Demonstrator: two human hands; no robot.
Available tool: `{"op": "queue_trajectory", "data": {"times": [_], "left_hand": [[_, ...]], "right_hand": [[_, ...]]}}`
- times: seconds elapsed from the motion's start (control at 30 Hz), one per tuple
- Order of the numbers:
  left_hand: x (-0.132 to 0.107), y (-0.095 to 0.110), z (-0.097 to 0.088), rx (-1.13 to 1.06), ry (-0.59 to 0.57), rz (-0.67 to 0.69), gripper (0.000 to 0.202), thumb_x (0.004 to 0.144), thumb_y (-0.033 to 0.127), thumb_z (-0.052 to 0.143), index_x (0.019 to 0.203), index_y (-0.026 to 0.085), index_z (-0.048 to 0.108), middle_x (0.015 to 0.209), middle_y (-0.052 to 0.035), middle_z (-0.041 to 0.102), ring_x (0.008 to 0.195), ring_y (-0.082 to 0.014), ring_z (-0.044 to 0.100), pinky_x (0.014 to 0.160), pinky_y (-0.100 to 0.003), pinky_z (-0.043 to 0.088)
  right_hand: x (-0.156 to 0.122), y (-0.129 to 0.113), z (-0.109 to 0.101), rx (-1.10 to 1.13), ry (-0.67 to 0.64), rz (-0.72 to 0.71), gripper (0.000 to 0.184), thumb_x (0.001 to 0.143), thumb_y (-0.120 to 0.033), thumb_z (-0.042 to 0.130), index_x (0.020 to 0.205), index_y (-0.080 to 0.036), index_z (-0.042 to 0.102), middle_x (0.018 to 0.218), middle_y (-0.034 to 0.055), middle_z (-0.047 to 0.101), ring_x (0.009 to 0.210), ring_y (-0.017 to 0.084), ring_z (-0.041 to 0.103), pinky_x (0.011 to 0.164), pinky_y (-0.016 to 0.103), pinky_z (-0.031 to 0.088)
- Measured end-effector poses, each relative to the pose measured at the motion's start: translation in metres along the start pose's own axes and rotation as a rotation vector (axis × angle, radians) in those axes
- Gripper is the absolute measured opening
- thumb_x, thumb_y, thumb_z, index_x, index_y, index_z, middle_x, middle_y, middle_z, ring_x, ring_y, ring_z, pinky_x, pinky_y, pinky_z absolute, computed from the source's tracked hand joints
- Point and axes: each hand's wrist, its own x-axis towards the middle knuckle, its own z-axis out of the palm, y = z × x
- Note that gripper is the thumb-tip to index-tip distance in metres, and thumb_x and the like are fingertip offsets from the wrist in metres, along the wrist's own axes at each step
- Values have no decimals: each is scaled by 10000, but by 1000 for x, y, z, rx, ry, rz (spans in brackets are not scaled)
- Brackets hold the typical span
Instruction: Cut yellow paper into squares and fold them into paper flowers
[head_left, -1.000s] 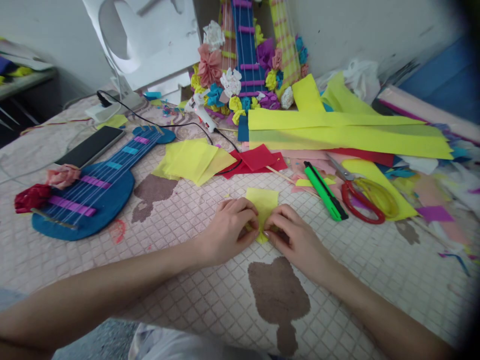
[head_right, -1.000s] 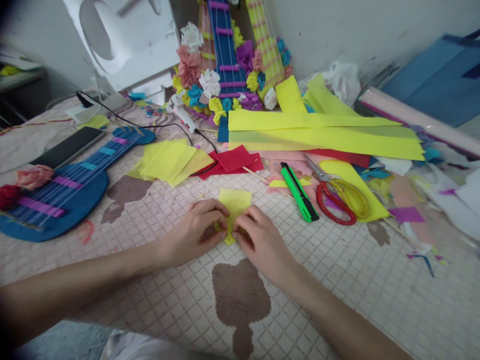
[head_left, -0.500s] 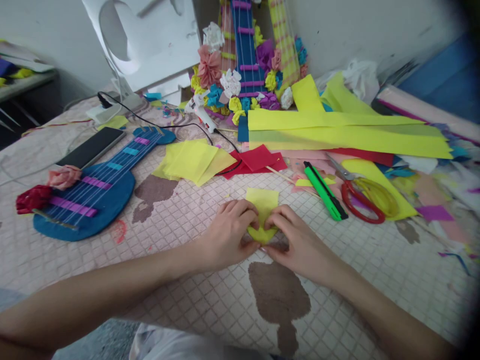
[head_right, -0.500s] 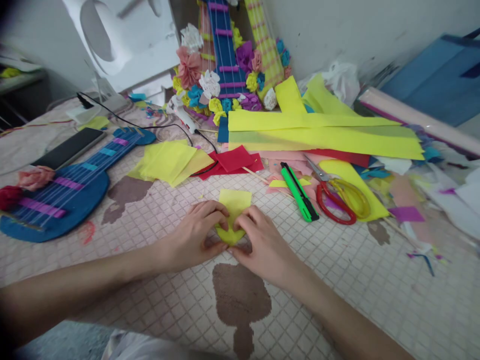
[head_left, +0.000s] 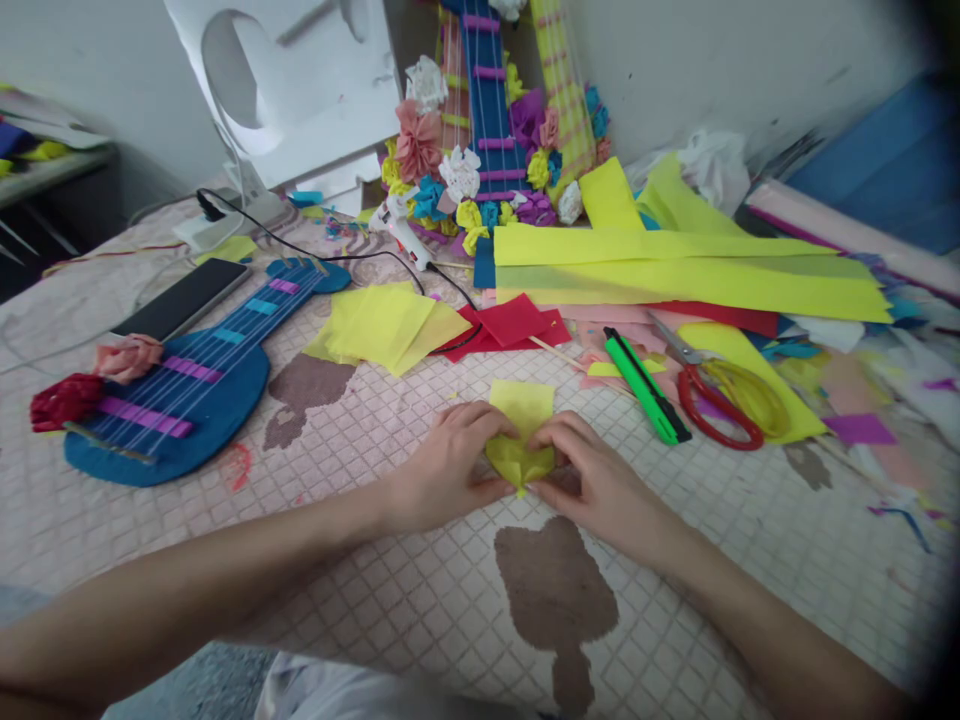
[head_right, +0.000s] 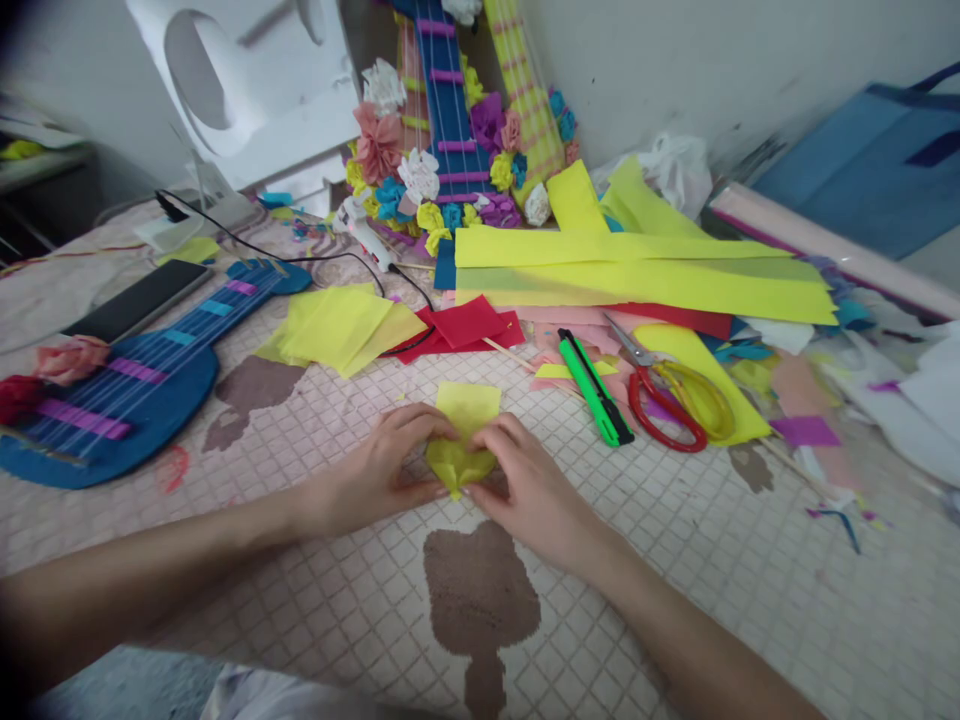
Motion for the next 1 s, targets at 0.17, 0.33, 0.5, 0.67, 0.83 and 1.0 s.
{"op": "queue_trajectory", "data": {"times": [0.17,0.33,0.5,0.67,0.83,1.0], "left_hand": [[0,-5,-7,-41,-83,27,47,757,136,625,785,174,629,1057,-71,554,1048,-205,520,937,-384,411],[1,-11,-11,-53,-118,73,44,773,151,628,794,184,647,1077,-65,556,1064,-198,521,944,-379,405],[3,-10,-9,-20,-86,50,46,778,198,624,757,162,605,1040,-67,575,1001,-184,548,917,-368,418],[4,-4,-1,40,-22,-14,81,758,189,633,710,158,576,1042,-62,587,991,-201,550,913,-406,400],[4,-1,2,50,8,-44,84,731,170,652,707,160,572,1012,-52,594,976,-208,559,903,-417,394],[6,-1,1,62,1,-32,31,753,143,597,741,166,580,994,-49,597,964,-198,562,897,-397,401]], "right_hand": [[1,8,-20,104,-197,-39,139,790,-82,542,800,-220,559,986,27,490,916,167,540,764,304,491],[3,9,-24,87,-204,-76,122,814,-105,550,801,-221,587,981,30,505,926,171,539,813,330,472],[3,5,-12,54,-91,-46,120,809,-94,538,796,-212,556,919,25,523,807,149,551,689,288,478],[3,2,-6,41,-55,-5,129,809,-88,523,764,-208,509,898,16,488,751,130,539,632,260,461],[3,0,-1,44,8,26,127,824,-93,497,770,-207,485,850,6,462,694,121,504,602,255,437],[2,2,5,-13,52,4,119,824,-93,500,791,-207,490,862,15,464,747,138,516,644,272,449]]}}
